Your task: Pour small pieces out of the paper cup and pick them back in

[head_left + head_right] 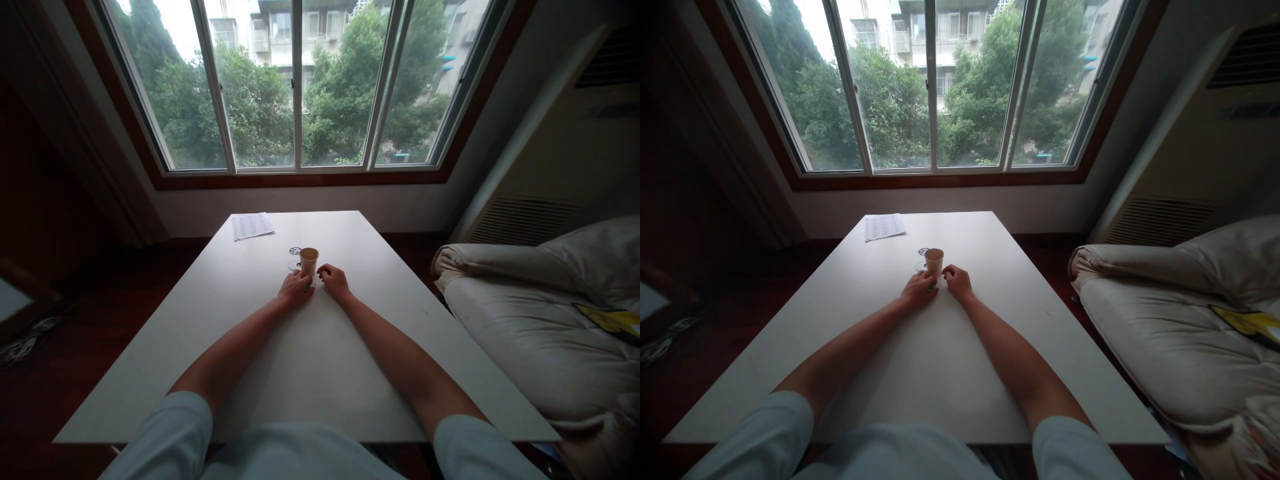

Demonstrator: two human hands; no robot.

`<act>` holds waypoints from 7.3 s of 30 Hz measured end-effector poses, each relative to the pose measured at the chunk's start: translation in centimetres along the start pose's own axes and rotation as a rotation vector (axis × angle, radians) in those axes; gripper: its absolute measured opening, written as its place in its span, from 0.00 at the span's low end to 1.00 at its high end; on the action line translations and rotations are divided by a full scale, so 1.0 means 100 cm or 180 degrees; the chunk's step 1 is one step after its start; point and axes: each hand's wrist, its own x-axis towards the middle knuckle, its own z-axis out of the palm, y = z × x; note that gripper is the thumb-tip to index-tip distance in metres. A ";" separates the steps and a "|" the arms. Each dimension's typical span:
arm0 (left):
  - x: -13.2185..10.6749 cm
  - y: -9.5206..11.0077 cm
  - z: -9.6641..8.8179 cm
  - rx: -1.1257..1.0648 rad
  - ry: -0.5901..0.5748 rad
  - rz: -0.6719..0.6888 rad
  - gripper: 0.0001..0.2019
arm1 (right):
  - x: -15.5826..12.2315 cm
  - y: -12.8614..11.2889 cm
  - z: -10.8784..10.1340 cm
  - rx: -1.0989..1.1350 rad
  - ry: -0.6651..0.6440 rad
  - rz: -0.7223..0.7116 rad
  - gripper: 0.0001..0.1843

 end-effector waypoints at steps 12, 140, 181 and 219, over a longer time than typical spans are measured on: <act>0.000 -0.017 -0.004 -0.0301 -0.0044 0.0092 0.08 | -0.002 -0.001 -0.002 -0.0080 -0.0040 -0.0043 0.15; -0.031 -0.090 -0.007 -0.0752 0.0311 -0.0688 0.07 | -0.004 -0.035 0.006 0.0664 0.0119 -0.0428 0.12; -0.029 -0.082 -0.008 -0.0656 0.0584 -0.0238 0.09 | -0.019 -0.013 0.026 0.0429 -0.0076 -0.0656 0.13; -0.028 -0.073 -0.012 -0.0286 0.0438 -0.0208 0.08 | -0.022 -0.020 0.020 0.0280 -0.0044 -0.0649 0.14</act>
